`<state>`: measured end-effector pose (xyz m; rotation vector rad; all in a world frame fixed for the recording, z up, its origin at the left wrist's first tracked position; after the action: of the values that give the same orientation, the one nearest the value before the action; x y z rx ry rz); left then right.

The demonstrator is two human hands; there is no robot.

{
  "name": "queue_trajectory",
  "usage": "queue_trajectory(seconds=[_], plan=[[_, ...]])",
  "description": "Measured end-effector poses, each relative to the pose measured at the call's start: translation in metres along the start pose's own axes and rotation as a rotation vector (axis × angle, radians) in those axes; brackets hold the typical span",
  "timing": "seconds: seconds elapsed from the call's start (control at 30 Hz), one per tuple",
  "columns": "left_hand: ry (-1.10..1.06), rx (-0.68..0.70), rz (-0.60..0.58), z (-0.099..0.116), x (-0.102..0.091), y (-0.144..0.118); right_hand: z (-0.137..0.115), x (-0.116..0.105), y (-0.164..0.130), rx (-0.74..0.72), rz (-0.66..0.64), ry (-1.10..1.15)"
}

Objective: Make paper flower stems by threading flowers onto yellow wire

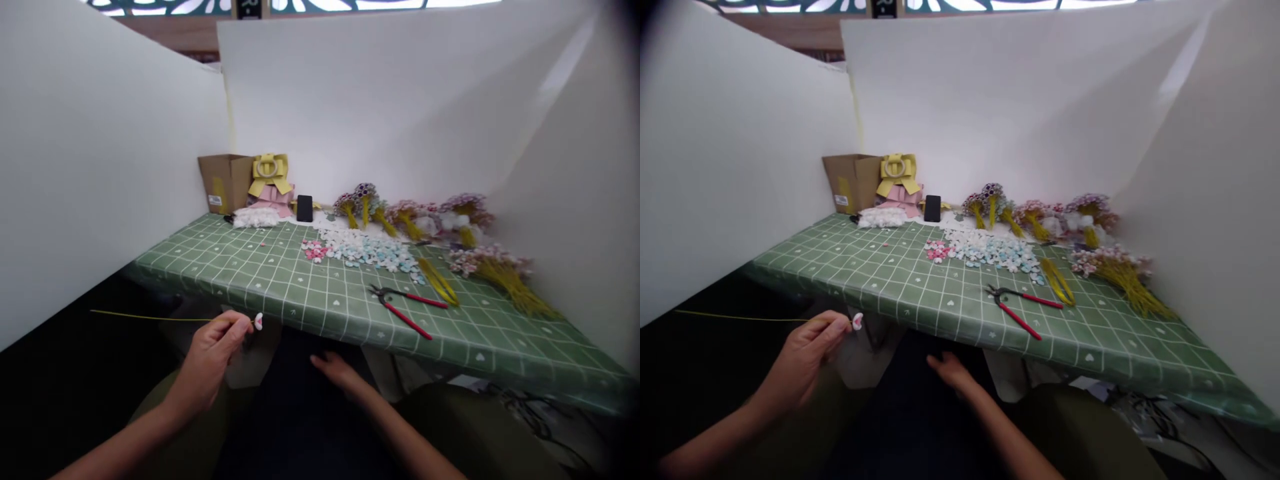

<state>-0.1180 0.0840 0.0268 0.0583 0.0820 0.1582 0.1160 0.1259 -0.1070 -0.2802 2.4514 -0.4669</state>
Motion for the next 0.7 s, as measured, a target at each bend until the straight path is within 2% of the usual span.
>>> queue_trajectory(seconds=[0.07,0.1,0.13,0.17,0.2,0.23,0.3,0.33,0.4,0.47,0.6,0.7], plan=[[0.055,-0.003,-0.086,0.011,0.018,0.016,-0.017,-0.001,-0.012,-0.056,-0.136,-0.081],[0.069,0.004,-0.124,0.018,0.028,0.024,-0.033,0.006,-0.026,-0.193,-0.334,-0.203],[0.076,0.013,-0.154,0.025,0.038,0.033,-0.056,0.009,-0.045,-0.402,-0.51,-0.235],[0.073,0.022,-0.179,0.031,0.047,0.041,-0.079,0.003,-0.065,-0.603,-0.605,-0.197],[0.059,0.022,-0.204,0.036,0.056,0.049,-0.099,-0.015,-0.077,-0.74,-0.541,-0.134],[0.037,0.013,-0.231,0.039,0.064,0.055,-0.117,-0.042,-0.08,-0.82,-0.312,-0.098],[-0.019,-0.025,-0.287,0.042,0.08,0.064,-0.137,-0.101,-0.085,-0.898,0.253,-0.094],[-0.048,-0.048,-0.316,0.042,0.088,0.066,-0.144,-0.117,-0.086,-0.945,0.383,-0.123],[-0.101,-0.088,-0.365,0.041,0.1,0.067,-0.153,-0.129,-0.081,-1.069,0.422,-0.138],[-0.154,-0.121,-0.399,0.039,0.111,0.065,-0.157,-0.125,-0.071,-1.154,0.383,-0.216],[-0.276,-0.182,-0.466,0.033,0.129,0.057,-0.157,-0.113,-0.065,-1.203,0.385,-0.422],[-0.287,-0.139,-0.485,0.036,0.136,0.053,-0.156,-0.117,-0.075,-1.233,0.421,-0.469]])
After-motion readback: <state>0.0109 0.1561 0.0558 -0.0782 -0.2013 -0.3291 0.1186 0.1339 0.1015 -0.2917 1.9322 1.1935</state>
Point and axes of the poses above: each hand's wrist, its own y-axis towards the middle knuckle, its own x-axis out of the palm, z = x × y, the point moved 7 cm from there along y, towards the middle knuckle, and after that the axes turned 2 degrees about y, right-handed, at the moved point
